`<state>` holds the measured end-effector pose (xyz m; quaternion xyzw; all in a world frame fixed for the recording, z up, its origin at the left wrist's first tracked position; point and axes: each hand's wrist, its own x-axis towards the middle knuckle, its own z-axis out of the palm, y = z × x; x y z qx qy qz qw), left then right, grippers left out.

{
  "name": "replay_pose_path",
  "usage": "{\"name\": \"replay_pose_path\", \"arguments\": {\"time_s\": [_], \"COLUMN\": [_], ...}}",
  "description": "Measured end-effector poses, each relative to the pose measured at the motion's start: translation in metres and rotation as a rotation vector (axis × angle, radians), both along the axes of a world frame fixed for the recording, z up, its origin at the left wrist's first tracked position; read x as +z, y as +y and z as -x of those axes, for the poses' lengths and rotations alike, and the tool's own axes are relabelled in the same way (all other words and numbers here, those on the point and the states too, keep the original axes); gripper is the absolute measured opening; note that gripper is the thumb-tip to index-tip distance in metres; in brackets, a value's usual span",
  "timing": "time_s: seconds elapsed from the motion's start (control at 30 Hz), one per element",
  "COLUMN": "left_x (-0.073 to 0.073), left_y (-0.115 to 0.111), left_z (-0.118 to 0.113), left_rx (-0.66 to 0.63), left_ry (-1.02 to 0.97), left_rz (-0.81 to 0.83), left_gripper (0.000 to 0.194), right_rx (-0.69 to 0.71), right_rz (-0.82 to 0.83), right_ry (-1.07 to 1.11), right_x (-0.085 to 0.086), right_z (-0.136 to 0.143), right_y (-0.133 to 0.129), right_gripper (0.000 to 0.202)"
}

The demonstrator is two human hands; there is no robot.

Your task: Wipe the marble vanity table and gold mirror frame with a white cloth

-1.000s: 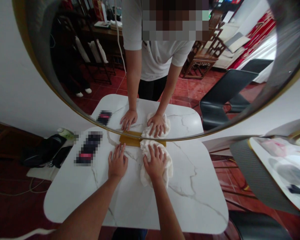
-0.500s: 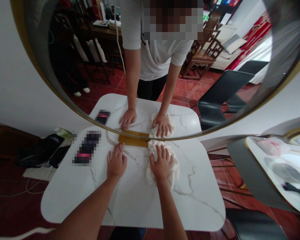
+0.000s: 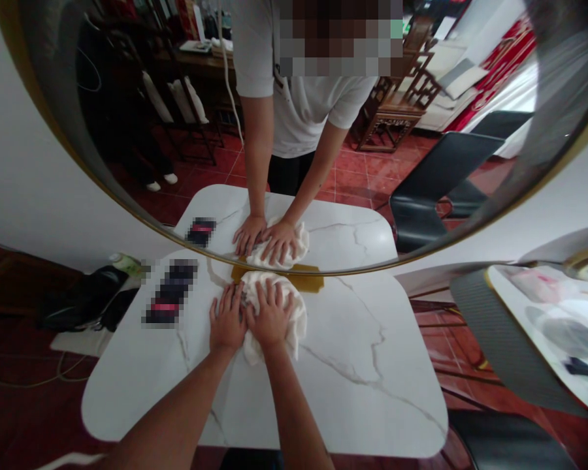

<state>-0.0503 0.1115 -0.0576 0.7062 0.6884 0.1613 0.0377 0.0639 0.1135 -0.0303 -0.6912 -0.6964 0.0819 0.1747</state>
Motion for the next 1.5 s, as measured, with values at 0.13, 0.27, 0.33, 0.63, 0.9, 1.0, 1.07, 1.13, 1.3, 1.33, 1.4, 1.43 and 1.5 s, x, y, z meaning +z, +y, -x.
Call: {"name": "replay_pose_path", "arguments": {"time_s": [0.13, 0.27, 0.33, 0.63, 0.9, 1.0, 1.07, 1.13, 1.3, 1.33, 1.4, 1.43, 1.5], "left_x": [-0.001, 0.001, 0.003, 0.004, 0.004, 0.003, 0.003, 0.003, 0.002, 0.002, 0.002, 0.003, 0.003], "left_y": [0.000, 0.000, 0.000, 0.000, 0.000, 0.000, 0.000, 0.000, 0.000, 0.000, 0.000, 0.000, 0.000], "left_z": [0.001, -0.001, -0.001, -0.001, -0.002, -0.002, -0.001, -0.001, 0.000, 0.000, 0.000, 0.000, 0.000], "left_rx": [0.000, 0.004, 0.005, 0.013, 0.015, 0.014, 0.014, 0.014, 0.015, 0.018, 0.021, 0.020, 0.017], "left_ry": [0.013, 0.016, 0.017, 0.022, 0.014, 0.014, 0.020, 0.027, 0.036, 0.035, 0.031, 0.029, 0.027], "left_rz": [0.001, -0.009, -0.014, -0.012, -0.013, -0.016, -0.017, -0.017, -0.022, -0.023, -0.020, -0.017, -0.010], "left_gripper": [0.059, 0.059, 0.059, 0.059, 0.058, 0.058, 0.058, 0.058, 0.057, 0.058, 0.058, 0.058, 0.058], "right_rx": [0.014, 0.015, -0.009, -0.182, -0.217, -0.235, -0.245, -0.253, -0.288, -0.291, -0.290, -0.288, -0.278], "right_rz": [-0.018, -0.031, -0.027, 0.022, 0.027, 0.029, 0.030, 0.035, 0.061, 0.063, 0.061, 0.060, 0.059], "right_ry": [0.010, -0.015, -0.041, -0.161, -0.197, -0.200, -0.200, -0.202, -0.212, -0.214, -0.218, -0.222, -0.231], "right_x": [-0.001, -0.001, 0.001, 0.005, 0.001, 0.003, 0.004, 0.006, 0.005, 0.005, 0.005, 0.005, 0.006], "right_z": [0.001, -0.012, -0.023, -0.093, -0.110, -0.113, -0.116, -0.120, -0.128, -0.128, -0.128, -0.128, -0.127], "right_y": [0.000, -0.003, -0.004, -0.019, -0.023, -0.019, -0.014, -0.009, 0.002, 0.003, 0.004, 0.003, 0.001], "right_gripper": [0.055, 0.058, 0.057, 0.052, 0.051, 0.051, 0.052, 0.053, 0.057, 0.058, 0.058, 0.058, 0.056]}}
